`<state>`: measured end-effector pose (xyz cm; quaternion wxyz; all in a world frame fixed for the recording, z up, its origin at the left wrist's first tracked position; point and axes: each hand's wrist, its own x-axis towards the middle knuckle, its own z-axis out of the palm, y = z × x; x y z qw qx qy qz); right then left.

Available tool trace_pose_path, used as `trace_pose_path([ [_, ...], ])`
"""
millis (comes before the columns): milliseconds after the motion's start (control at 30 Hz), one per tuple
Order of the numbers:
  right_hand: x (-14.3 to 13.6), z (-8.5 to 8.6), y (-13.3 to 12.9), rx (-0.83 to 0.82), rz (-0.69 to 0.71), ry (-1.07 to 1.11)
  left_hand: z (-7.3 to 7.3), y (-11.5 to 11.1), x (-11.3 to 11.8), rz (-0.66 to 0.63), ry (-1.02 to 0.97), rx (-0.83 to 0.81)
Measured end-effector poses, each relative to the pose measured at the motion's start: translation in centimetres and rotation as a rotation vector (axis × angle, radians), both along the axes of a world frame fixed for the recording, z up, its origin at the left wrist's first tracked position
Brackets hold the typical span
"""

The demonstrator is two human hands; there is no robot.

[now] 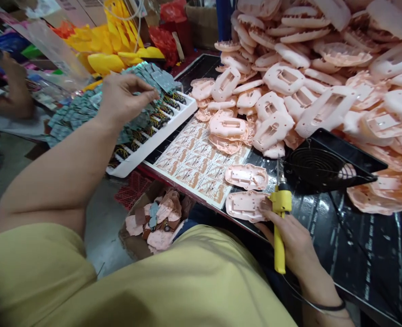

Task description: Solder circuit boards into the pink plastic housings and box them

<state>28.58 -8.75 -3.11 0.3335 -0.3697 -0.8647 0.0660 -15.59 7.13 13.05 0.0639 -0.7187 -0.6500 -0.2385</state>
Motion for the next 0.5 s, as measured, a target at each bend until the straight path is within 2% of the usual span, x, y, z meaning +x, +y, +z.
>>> trace_pose_path([
  [67, -1.3, 0.1, -0.1, 0.015, 0.01, -0.011, 0.4, -1.0, 1.3, -0.044, -0.193, 0.01],
  [133, -2.6, 0.4, -0.1, 0.031, 0.004, -0.02, 0.1, -1.6, 2.9, -0.101, -0.358, -0.038],
  [233, -3.8, 0.7, -0.2, 0.045, -0.055, -0.034, -1.4, -1.8, 5.9, -0.168, -0.515, -0.18],
  [300, -3.9, 1.0, -0.4, 0.055, -0.103, -0.005, -2.8, -2.1, 8.4, -0.279, -0.554, -0.356],
  [400, -3.2, 1.4, -0.9, 0.084, -0.172, 0.08, -5.1, -3.6, 12.5, -0.571, -0.404, -0.642],
  [433, -3.0, 1.5, -1.1, 0.094, -0.183, 0.108, -5.8, -4.3, 13.7, -0.646, -0.296, -0.687],
  [500, -2.4, 1.8, -1.5, 0.109, -0.18, 0.159, -7.2, -5.6, 15.8, -0.721, -0.047, -0.654],
])
